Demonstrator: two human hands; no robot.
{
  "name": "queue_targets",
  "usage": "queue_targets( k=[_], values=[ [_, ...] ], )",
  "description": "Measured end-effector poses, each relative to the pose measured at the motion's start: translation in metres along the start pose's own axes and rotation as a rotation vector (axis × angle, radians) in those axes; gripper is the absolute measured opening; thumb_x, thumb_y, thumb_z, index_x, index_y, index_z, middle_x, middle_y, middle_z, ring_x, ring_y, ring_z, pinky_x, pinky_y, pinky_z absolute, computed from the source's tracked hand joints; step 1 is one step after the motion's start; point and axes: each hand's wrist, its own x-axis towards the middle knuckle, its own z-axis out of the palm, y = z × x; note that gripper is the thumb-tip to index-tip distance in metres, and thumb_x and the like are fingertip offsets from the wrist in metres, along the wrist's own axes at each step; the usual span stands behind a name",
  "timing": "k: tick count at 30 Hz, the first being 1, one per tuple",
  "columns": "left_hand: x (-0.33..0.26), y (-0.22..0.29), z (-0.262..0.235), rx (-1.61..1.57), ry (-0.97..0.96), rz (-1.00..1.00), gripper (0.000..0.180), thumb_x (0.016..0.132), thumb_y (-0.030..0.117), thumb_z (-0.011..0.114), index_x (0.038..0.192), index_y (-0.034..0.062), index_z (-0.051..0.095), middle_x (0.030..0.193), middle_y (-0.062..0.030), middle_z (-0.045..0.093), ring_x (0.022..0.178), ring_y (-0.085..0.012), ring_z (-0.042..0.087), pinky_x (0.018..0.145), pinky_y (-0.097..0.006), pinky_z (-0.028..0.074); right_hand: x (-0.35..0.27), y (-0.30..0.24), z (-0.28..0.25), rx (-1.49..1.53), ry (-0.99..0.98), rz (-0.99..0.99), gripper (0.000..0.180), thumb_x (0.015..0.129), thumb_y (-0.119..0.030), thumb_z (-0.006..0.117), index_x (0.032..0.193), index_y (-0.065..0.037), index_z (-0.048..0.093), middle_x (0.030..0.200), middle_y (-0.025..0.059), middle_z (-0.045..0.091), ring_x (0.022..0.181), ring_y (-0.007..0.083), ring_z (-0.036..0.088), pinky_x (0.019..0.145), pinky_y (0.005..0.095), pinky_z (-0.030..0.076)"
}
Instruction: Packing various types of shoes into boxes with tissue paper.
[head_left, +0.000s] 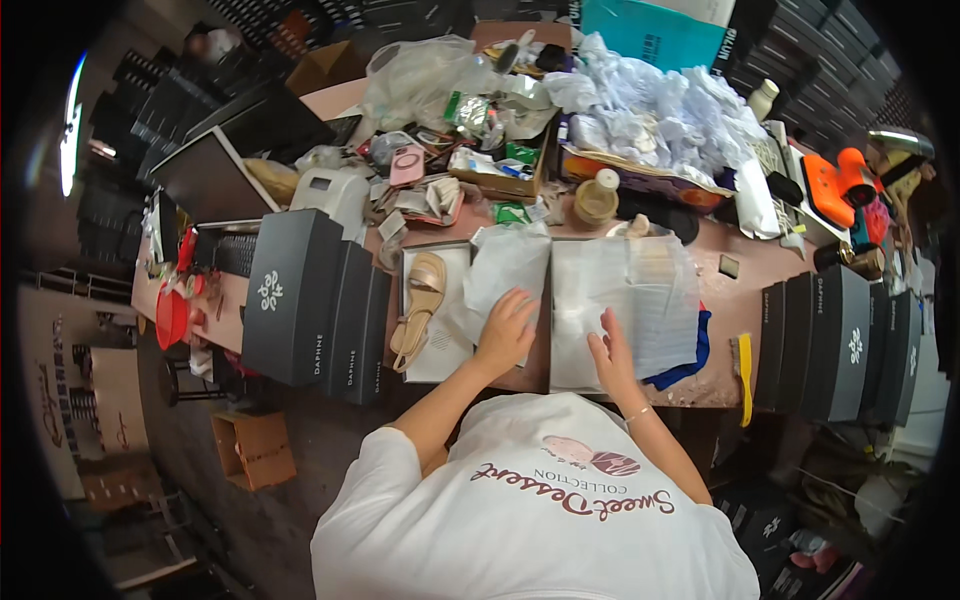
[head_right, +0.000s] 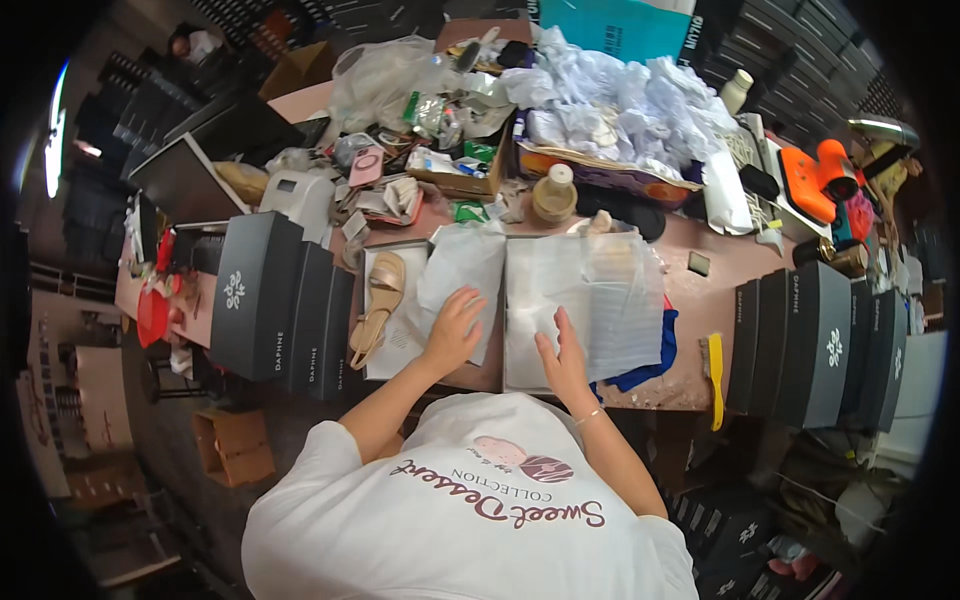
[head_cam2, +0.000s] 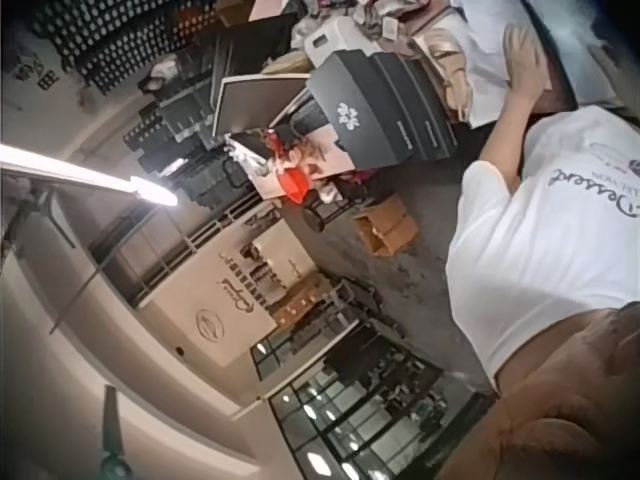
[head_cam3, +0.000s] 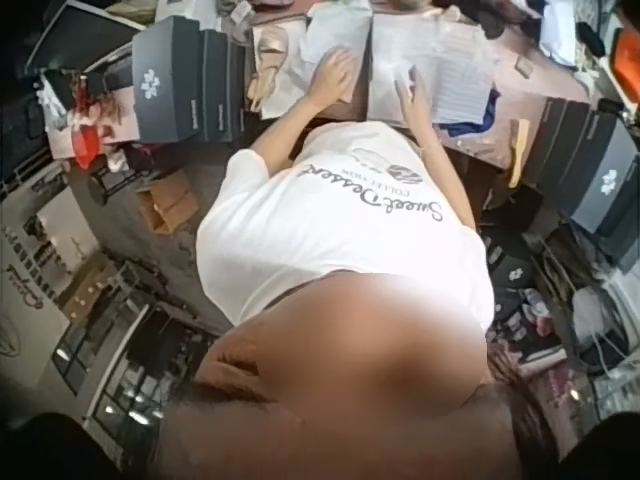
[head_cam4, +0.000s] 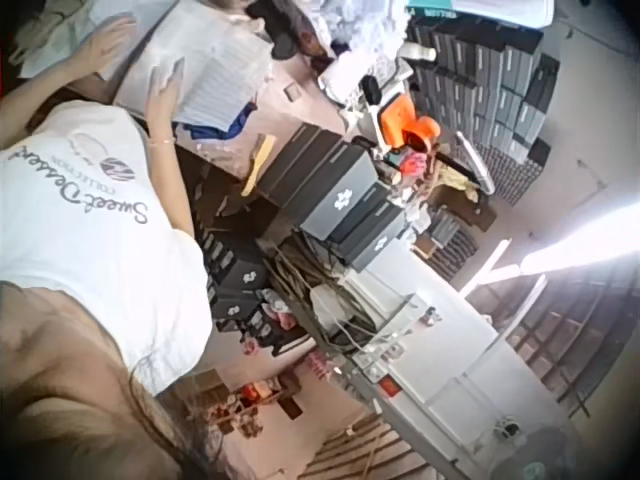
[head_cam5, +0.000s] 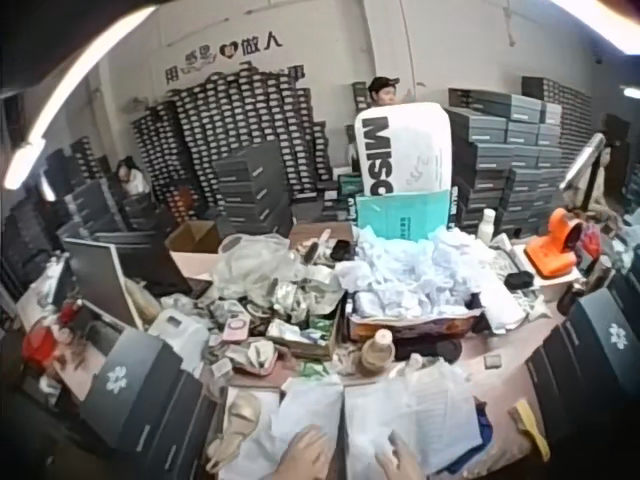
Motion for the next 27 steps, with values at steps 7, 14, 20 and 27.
queue_targets(
  k=[7,14,20,27],
  values=[
    [-0.073,-0.025,-0.043,-0.007,0.058,-0.414,0.057,0.078,0.012,0.067,0.130,0.0017,0.046,0.135,-0.0220,0.040,0.118,-0.0376,0.046,0.098,-0.041,0.040,0.114,-0.079,0.058,-0.463,-0.134,-0.540,0.068,0.078,-0.013,0.066,0.137,-0.002,0.035,0.134,0.0220,0.042,0.123,0.0375,0.043,0.103,0.0468,0.035],
    [-0.084,-0.003,-0.053,-0.487,0.167,-0.508,0.035,0.082,0.015,0.067,0.112,0.0001,0.058,0.113,-0.0165,0.057,0.098,-0.0285,0.059,0.080,-0.034,0.049,0.216,-0.042,0.089,-1.377,-0.174,-0.363,0.037,0.074,-0.019,0.065,0.108,-0.007,0.059,0.110,0.0105,0.059,0.115,0.0289,0.049,0.100,0.0597,0.030],
    [-0.067,-0.008,-0.103,-0.471,0.430,-0.501,0.072,0.081,0.033,0.069,0.137,0.0018,0.036,0.118,-0.0136,0.047,0.094,-0.0226,0.050,0.071,-0.032,0.043,0.067,-0.102,0.104,-0.878,-0.337,-0.797,0.022,0.069,-0.015,0.065,0.088,-0.009,0.056,0.091,0.0071,0.056,0.094,0.0251,0.055,0.103,0.0523,0.029],
    [-0.076,0.008,-0.075,-0.130,0.088,-0.412,0.061,0.080,0.019,0.069,0.132,0.0016,0.043,0.127,-0.0227,0.046,0.112,-0.0364,0.051,0.089,-0.040,0.047,-0.031,-0.101,0.097,-0.469,-0.376,-0.751,0.020,0.070,-0.012,0.073,0.077,-0.005,0.055,0.088,0.0088,0.061,0.085,0.0286,0.058,0.080,0.0381,0.046]
  ],
)
